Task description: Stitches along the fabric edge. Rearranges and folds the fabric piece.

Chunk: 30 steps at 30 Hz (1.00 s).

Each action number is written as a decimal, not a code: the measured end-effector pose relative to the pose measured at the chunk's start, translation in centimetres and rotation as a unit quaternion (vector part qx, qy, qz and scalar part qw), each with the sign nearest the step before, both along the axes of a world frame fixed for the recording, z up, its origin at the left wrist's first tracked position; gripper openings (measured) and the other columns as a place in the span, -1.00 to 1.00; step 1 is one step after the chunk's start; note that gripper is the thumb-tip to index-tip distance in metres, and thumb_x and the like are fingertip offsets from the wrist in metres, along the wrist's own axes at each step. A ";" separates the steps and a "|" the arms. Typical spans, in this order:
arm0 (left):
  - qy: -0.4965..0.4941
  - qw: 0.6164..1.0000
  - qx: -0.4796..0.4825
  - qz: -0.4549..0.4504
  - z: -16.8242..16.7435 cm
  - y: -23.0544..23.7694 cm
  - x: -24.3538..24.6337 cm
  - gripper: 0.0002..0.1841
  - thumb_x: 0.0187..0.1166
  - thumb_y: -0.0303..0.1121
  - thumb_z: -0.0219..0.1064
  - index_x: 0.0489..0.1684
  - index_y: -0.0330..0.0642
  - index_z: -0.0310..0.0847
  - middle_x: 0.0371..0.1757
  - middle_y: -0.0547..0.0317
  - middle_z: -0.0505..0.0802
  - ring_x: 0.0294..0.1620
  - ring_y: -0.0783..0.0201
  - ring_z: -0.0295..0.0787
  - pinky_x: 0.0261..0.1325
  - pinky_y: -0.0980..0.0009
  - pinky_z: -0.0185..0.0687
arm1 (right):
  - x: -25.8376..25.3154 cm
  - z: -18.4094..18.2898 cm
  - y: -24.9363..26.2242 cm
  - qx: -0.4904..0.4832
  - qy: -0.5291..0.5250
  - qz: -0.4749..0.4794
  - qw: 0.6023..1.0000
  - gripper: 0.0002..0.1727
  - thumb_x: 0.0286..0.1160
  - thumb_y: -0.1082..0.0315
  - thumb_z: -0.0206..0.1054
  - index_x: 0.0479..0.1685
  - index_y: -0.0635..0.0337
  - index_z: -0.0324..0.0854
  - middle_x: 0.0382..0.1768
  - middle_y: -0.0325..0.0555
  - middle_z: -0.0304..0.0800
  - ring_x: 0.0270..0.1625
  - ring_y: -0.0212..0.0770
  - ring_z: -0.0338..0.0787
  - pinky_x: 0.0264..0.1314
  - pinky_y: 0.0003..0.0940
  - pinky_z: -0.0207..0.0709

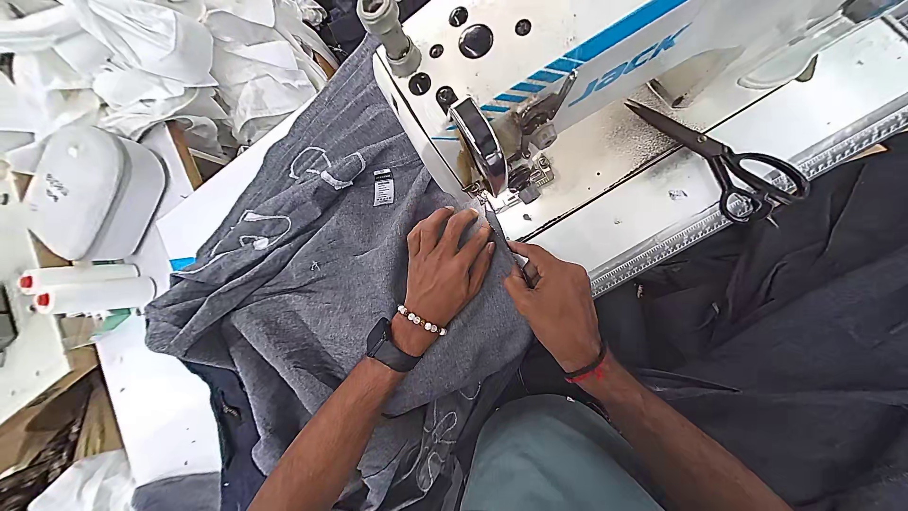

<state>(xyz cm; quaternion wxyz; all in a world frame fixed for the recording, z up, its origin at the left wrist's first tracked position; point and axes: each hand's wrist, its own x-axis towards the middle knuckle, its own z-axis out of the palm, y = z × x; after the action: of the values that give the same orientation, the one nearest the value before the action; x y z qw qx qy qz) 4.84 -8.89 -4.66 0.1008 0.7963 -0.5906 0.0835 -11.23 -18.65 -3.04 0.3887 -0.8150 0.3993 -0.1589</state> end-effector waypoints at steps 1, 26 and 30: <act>0.000 1.000 0.001 0.001 0.0 0.0 0.0 -0.62 0.75 0.01 0.13 0.30 0.23 0.80 0.52 0.24 0.69 0.67 0.02 0.35 0.67 -0.03 0.12 | 0.1 0.0 -0.1 -0.004 -0.001 0.002 1.000 -0.61 0.39 0.28 0.32 0.20 -0.03 0.85 -0.66 -0.34 0.61 -0.66 -0.35 0.50 -0.60 -0.31 0.37; 0.017 1.000 -0.008 0.024 -0.4 -0.1 -0.8 -0.61 0.73 -0.03 0.13 0.34 0.19 0.78 0.56 0.21 0.66 0.65 0.02 0.38 0.64 -0.02 0.17 | -0.7 0.4 0.1 -0.058 0.048 0.026 0.997 -0.54 0.43 0.20 0.26 0.32 -0.15 0.80 -0.59 -0.26 0.73 -0.61 -0.20 0.63 -0.59 -0.13 0.39; -0.002 1.000 -0.005 0.010 0.1 -0.3 -0.5 -0.64 0.72 -0.06 0.15 0.27 0.16 0.80 0.53 0.21 0.69 0.63 0.01 0.40 0.62 -0.02 0.19 | -0.8 0.0 0.3 -0.042 0.030 0.036 0.998 -0.55 0.49 0.22 0.22 0.35 -0.06 0.76 -0.68 -0.27 0.63 -0.66 -0.23 0.56 -0.61 -0.19 0.38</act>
<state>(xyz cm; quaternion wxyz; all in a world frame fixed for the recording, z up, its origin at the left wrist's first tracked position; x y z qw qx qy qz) 4.30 -9.23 -4.59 0.1026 0.8016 -0.5822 0.0892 -12.04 -18.34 -3.00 0.3474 -0.8489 0.3741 -0.1371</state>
